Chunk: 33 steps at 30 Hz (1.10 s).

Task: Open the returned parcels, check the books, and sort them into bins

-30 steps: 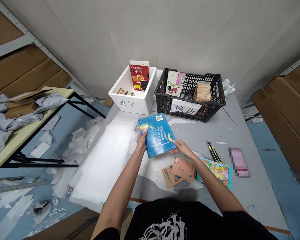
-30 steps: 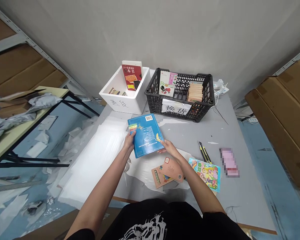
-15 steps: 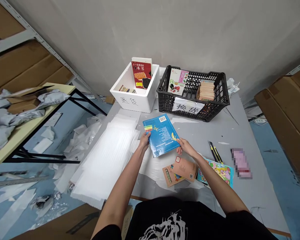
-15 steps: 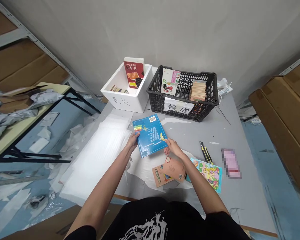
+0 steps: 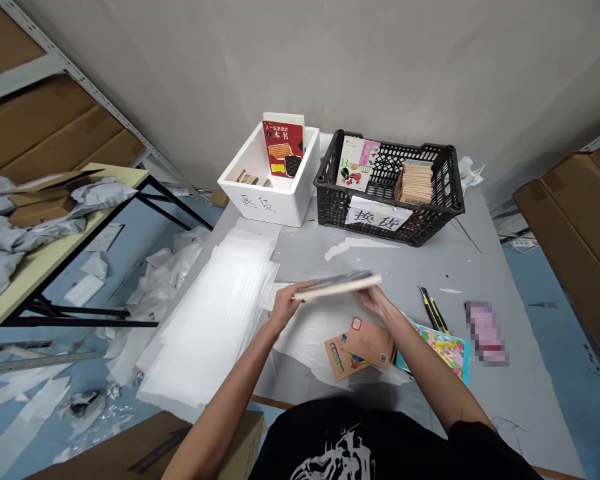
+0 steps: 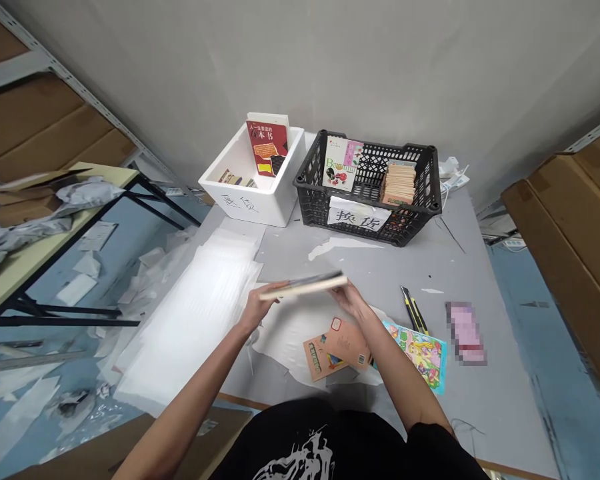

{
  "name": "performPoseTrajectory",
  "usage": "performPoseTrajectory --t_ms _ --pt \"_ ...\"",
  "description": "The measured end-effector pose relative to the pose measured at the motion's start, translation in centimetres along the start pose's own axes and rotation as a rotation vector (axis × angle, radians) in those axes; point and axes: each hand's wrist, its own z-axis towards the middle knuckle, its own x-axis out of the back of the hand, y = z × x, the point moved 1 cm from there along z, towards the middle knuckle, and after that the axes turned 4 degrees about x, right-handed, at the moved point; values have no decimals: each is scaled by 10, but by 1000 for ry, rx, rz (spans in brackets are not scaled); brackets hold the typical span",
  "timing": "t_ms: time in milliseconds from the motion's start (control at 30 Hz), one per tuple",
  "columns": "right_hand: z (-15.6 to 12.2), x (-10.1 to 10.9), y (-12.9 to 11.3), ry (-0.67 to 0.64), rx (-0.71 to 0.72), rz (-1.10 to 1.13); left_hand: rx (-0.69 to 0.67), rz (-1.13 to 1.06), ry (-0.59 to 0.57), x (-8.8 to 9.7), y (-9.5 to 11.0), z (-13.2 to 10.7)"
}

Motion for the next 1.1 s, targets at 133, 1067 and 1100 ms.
performPoseTrajectory --t_ms 133,1067,1100 --pt "4 -6 -6 -103 -263 30 -227 115 -98 -8 -23 -20" --pt "12 -31 77 160 309 -896 282 191 94 -10 -127 12" --pt "-3 -15 71 161 340 -938 295 228 100 -10 -124 14"
